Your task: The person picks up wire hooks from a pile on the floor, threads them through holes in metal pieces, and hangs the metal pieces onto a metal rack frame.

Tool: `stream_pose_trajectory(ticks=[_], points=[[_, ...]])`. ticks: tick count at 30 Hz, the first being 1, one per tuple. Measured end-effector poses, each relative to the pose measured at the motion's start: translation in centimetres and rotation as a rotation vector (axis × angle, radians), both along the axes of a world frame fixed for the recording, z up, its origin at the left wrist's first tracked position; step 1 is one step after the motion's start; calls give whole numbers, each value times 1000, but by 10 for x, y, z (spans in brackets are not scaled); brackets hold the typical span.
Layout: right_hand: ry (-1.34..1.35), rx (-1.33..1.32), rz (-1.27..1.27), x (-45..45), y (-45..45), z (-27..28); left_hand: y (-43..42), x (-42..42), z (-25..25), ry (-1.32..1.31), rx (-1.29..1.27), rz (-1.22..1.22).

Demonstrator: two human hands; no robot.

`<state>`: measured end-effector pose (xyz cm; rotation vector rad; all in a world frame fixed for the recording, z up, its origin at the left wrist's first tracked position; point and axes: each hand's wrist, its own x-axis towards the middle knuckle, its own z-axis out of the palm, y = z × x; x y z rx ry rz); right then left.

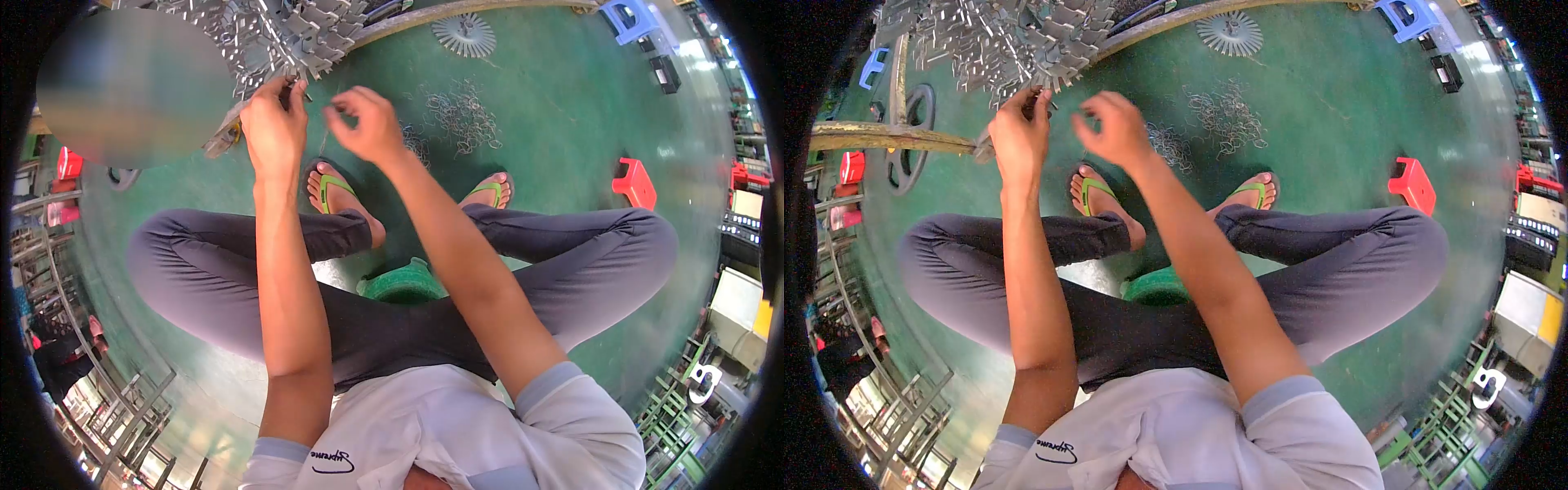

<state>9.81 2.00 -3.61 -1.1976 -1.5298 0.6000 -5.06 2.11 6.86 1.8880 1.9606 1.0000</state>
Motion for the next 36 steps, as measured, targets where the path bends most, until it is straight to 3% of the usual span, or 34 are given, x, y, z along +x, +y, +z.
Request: stream_pose_trajectory(ticks=[1,3,4,6,9,14,18,21,23,25,27,30,36], points=[[-40,-12,-41,16,0,-21,1,0,-2,-16,25,-10],[-73,-349,-318,59,-2,-73,1,-1,-8,-50,73,-19],[-218,-465,-427,84,-6,-105,1,-2,-8,-51,47,-14],[-454,-712,-423,131,-17,-158,2,-3,-4,-50,-7,-6],[-494,-849,-303,154,-36,-168,3,-1,-1,-74,-11,-11],[-562,-807,-259,157,-30,-192,7,-3,4,-121,-125,-14],[-618,-897,-331,151,-32,-170,5,-8,16,-159,-221,-23],[-304,-639,-430,138,-28,-145,7,-15,11,-369,-263,7],[-114,-366,-384,105,-13,-109,9,-21,7,-350,-256,18],[82,-131,-215,58,4,-62,13,-26,2,-357,-249,31],[112,83,-52,17,13,-21,14,-30,-1,-389,-244,53],[177,146,-9,-22,7,6,7,-26,15,-391,-288,81],[153,169,-30,-41,1,5,5,-28,14,-359,-298,72]])
